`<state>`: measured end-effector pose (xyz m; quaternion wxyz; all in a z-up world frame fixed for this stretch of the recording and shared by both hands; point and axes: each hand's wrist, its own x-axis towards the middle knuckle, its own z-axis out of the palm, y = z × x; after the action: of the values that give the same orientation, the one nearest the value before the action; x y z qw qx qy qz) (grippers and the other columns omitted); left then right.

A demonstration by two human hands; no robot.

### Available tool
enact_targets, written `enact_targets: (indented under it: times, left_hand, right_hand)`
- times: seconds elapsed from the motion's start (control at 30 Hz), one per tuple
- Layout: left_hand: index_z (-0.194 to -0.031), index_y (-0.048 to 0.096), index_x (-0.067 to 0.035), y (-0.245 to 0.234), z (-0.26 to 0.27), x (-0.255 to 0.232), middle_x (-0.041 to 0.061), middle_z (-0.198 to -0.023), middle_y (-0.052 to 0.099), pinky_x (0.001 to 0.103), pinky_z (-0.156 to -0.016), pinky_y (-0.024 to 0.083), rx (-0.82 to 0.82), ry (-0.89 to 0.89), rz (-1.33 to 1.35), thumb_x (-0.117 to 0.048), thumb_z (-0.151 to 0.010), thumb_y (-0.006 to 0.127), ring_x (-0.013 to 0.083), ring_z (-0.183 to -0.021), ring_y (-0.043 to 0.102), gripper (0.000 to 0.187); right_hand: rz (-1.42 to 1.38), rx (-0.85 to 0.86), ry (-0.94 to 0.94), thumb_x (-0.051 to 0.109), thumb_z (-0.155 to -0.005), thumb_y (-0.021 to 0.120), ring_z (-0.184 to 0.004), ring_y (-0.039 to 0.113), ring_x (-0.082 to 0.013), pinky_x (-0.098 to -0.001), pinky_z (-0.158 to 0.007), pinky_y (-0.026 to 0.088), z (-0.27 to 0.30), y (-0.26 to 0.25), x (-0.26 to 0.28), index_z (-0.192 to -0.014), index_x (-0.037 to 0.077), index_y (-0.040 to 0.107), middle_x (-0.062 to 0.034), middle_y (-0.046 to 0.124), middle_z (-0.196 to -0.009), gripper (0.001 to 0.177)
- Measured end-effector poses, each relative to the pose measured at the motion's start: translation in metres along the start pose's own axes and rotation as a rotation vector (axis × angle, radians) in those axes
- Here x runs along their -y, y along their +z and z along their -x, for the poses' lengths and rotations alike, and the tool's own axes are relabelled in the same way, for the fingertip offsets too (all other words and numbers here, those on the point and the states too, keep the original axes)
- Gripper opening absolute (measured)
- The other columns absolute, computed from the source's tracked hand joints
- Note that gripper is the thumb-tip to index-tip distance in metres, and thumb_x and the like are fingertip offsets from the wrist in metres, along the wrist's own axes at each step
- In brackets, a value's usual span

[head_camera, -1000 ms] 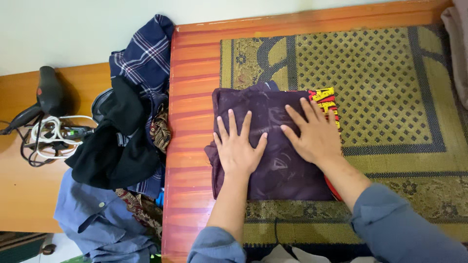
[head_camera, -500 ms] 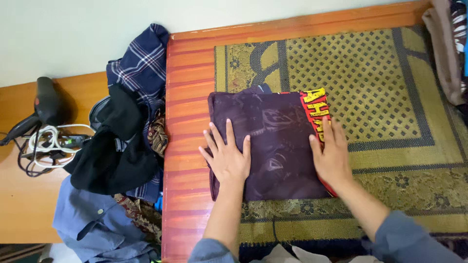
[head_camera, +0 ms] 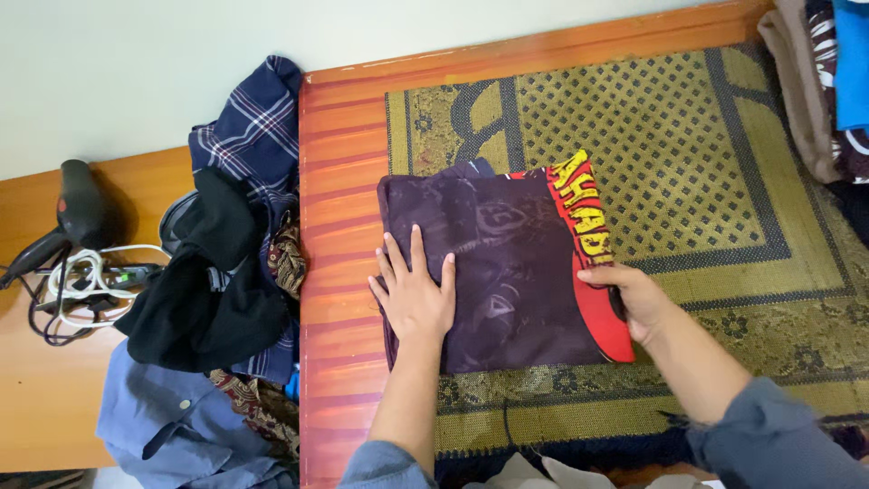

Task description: The person folds a maroon t-shirt and a black long-sleeved shirt on a wooden table. They smooth each garment, fold sleeves and sides, then fold the shirts in half and place them aside.

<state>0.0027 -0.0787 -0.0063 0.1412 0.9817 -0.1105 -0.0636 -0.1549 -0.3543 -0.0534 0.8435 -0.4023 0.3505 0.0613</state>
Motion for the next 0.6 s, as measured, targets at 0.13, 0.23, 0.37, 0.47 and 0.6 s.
enact_targets:
  times: [0.13, 0.23, 0.37, 0.47, 0.6]
  left_hand:
    - [-0.162, 0.022, -0.030, -0.002, -0.001, 0.001, 0.017, -0.169, 0.012, 0.064, -0.120, 0.014, 0.012, -0.003, 0.026, -0.067, -0.096, 0.044, 0.0388, -0.155, 0.014, 0.079]
    - [-0.163, 0.021, -0.031, -0.010, -0.003, -0.003, 0.017, -0.170, 0.009, 0.067, -0.119, 0.010, 0.088, -0.027, 0.081, -0.067, -0.095, 0.044, 0.0397, -0.156, 0.008, 0.080]
    - [-0.162, 0.021, -0.028, -0.024, -0.014, -0.016, 0.017, -0.170, 0.003, 0.066, -0.120, 0.003, 0.185, -0.043, 0.167, -0.067, -0.095, 0.046, 0.0376, -0.157, -0.001, 0.082]
    - [-0.162, 0.024, -0.023, -0.031, -0.018, -0.033, 0.017, -0.171, 0.005, 0.063, -0.120, 0.002, 0.168, 0.049, 0.362, -0.064, -0.098, 0.046, 0.0361, -0.157, -0.001, 0.079]
    - [-0.160, 0.034, -0.019, -0.037, -0.019, -0.054, 0.014, -0.166, 0.034, 0.052, -0.123, 0.027, 0.319, 0.095, 0.989, -0.066, -0.094, 0.039, 0.0304, -0.155, 0.029, 0.081]
  right_hand:
    - [-0.037, -0.004, 0.079, 0.007, -0.081, 0.077, -0.069, 0.065, -0.0171, -0.0345, -0.064, 0.054, -0.019, -0.010, -0.004, -0.103, 0.009, 0.067, -0.0033, 0.069, -0.083, 0.024]
    - [0.064, -0.087, 0.075, 0.008, -0.077, 0.076, -0.068, 0.065, -0.0194, -0.0368, -0.064, 0.054, -0.021, -0.003, 0.020, -0.104, 0.009, 0.069, -0.0050, 0.070, -0.084, 0.027]
    - [0.222, -0.082, -0.103, 0.006, -0.077, 0.076, -0.080, 0.066, -0.0180, -0.0354, -0.076, 0.052, -0.014, 0.021, 0.104, -0.113, 0.007, 0.069, -0.0027, 0.071, -0.095, 0.037]
    - [0.508, -0.156, -0.318, 0.003, -0.073, 0.076, -0.105, 0.072, -0.0145, -0.0328, -0.099, 0.052, 0.004, 0.043, 0.186, -0.125, 0.007, 0.066, -0.0005, 0.077, -0.111, 0.054]
    - [0.813, -0.031, -0.661, -0.005, -0.077, 0.071, -0.120, 0.065, -0.0250, -0.0390, -0.108, 0.052, 0.039, 0.082, 0.251, -0.138, 0.002, 0.061, -0.0121, 0.068, -0.129, 0.062]
